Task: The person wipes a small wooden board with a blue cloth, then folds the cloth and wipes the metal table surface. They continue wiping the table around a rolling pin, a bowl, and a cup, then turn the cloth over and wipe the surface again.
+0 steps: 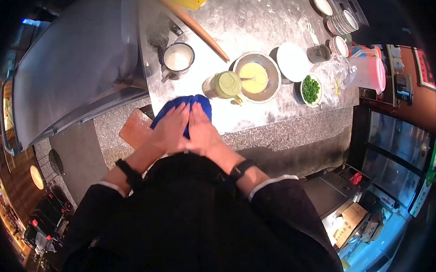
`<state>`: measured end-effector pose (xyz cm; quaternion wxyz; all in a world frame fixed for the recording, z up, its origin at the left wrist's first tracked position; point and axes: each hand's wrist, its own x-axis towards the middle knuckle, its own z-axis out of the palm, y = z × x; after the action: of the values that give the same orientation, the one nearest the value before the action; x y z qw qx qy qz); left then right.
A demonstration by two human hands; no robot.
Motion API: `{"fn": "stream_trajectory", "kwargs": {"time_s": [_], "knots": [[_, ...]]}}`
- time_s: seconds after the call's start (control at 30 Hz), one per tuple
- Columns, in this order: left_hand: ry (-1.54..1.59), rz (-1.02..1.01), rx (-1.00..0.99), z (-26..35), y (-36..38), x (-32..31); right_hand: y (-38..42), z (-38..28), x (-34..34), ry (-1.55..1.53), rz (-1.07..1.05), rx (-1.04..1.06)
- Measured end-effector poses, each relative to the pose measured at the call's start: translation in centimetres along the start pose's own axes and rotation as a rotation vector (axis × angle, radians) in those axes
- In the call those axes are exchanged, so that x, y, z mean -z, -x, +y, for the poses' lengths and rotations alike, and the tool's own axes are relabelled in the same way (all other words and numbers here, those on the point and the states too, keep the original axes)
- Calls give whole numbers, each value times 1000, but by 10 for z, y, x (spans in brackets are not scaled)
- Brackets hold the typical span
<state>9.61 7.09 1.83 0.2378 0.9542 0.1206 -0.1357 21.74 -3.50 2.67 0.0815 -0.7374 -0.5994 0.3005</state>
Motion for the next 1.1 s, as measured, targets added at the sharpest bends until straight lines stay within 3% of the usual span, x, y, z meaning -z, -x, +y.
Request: {"fn": "stream_trajectory", "kwargs": {"time_s": [0.17,0.23,0.43,0.57,0.73,0.83,0.97,1.1], "knots": [[-71,12,-49,-9,4,-3,-4,-13,0,20,-52,-45],[-137,98,-60,-21,-9,5,-26,-3,7,11,24,-28],[-23,-46,-54,-22,0,3,-18,-6,-2,-91,8,-26],[-47,-31,-59,-8,16,-10,-1,-14,-10,-96,19,-26],[-87,-18,-51,-32,-12,13,-35,-1,1,-80,196,29],[-108,-53,-56,-25,-3,14,-26,-12,16,-99,28,-47],[32,-22,-35,-8,19,-9,-1,-16,-6,-4,26,3],[-106,0,-49,-20,7,-13,-16,-8,-6,63,29,-2]]}}
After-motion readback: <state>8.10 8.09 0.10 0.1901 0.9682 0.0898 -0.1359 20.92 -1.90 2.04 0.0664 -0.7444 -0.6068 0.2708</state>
